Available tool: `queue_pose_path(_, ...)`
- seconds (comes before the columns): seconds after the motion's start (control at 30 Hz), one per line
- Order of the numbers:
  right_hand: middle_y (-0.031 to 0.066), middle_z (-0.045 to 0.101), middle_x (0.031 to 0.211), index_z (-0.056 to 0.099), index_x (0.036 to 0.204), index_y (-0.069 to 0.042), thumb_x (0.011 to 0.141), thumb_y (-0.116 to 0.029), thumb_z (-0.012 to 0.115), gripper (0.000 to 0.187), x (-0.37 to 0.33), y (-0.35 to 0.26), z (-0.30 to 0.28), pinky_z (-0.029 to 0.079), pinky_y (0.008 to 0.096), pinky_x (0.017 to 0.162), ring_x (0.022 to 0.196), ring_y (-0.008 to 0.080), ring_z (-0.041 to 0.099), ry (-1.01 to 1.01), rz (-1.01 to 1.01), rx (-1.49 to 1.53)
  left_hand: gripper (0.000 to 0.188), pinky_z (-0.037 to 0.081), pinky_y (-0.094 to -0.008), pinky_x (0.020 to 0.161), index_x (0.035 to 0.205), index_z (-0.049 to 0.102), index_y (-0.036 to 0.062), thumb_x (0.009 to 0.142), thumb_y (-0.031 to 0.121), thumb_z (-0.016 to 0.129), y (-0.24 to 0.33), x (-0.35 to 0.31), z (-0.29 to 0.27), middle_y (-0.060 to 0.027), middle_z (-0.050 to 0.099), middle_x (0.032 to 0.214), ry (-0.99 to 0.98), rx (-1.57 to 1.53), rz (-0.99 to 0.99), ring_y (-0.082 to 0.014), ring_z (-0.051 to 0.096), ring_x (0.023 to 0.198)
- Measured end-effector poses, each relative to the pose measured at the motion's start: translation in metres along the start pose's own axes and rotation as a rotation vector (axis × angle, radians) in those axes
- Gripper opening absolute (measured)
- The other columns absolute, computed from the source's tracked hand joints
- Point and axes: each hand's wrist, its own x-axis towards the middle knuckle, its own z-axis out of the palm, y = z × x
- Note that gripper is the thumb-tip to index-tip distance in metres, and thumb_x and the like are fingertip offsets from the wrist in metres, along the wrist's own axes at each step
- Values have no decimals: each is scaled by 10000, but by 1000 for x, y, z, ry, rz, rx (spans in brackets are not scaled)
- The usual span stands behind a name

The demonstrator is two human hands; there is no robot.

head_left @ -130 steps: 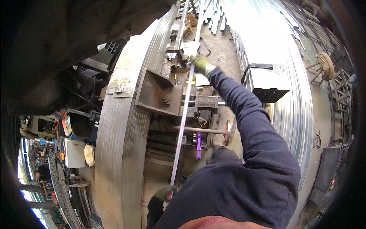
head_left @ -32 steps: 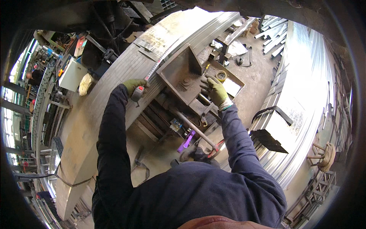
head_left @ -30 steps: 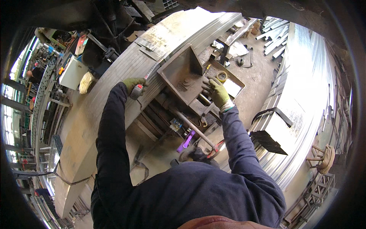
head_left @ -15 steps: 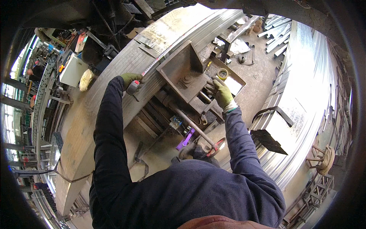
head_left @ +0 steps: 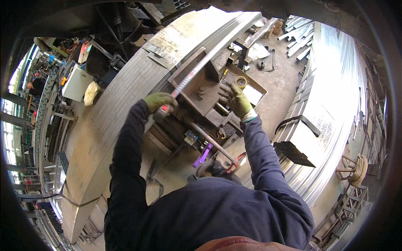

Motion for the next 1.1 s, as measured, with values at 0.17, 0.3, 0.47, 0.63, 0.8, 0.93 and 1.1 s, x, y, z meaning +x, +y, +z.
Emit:
queue_pose_path(0.17, 165, 630, 1318, 517, 1377, -26, 1043, -465, 577, 555, 16, -57, 24, 525, 434, 1026, 1207, 289, 626, -94, -244, 50, 223, 590, -285, 697, 1083, 710, 30, 995, 232, 678, -31, 17, 84, -80, 721, 898, -162, -45, 65, -148, 700, 765)
queue_pose_path(0.3, 136, 652, 1192, 564, 1329, -70, 1033, -349, 634, 413, 13, -63, -2, 552, 409, 956, 1079, 287, 652, 142, -248, 145, 254, 547, -263, 701, 1095, 718, 50, 983, 278, 720, -81, 20, 114, -30, 724, 892, -233, 75, -143, -101, 672, 752)
queue_pose_path(0.47, 130, 675, 1252, 557, 1408, -68, 1060, -301, 571, 419, -36, -20, -67, 552, 413, 967, 1133, 277, 670, 168, -144, 76, 345, 512, -300, 728, 1119, 698, 55, 949, 351, 744, -186, -2, 122, -16, 678, 875, -365, 221, -302, -115, 616, 767)
queue_pose_path(0.63, 81, 725, 1117, 623, 1343, -81, 1021, -294, 653, 387, -119, 64, -91, 580, 375, 909, 1028, 229, 709, 301, 211, -19, 344, 530, -316, 674, 1112, 697, 62, 946, 357, 757, -292, -39, 139, -11, 690, 873, -455, 105, -501, -125, 627, 723)
queue_pose_path(0.8, 47, 708, 1040, 664, 1263, -86, 995, -271, 702, 328, -184, 144, -79, 582, 392, 896, 970, 225, 704, 522, 390, 184, 362, 528, -303, 692, 1137, 718, 62, 920, 346, 774, -350, -65, 156, -10, 701, 864, -502, 117, -585, -125, 622, 712)
queue_pose_path(0.93, 13, 699, 989, 676, 1249, -94, 996, -232, 701, 289, -204, 175, -54, 563, 294, 796, 905, 172, 689, 286, 495, 108, 387, 520, -323, 677, 1129, 734, 104, 886, 401, 787, -371, -70, 162, -10, 692, 866, -544, 260, -624, -135, 598, 681)
queue_pose_path(1.1, 47, 730, 1054, 674, 1239, -66, 977, -157, 708, 280, -208, 206, -23, 556, 299, 818, 928, 168, 701, 222, 581, -114, 386, 518, -333, 685, 1076, 735, 78, 876, 403, 794, -394, -78, 160, -18, 708, 864, -584, 171, -612, -149, 621, 707)
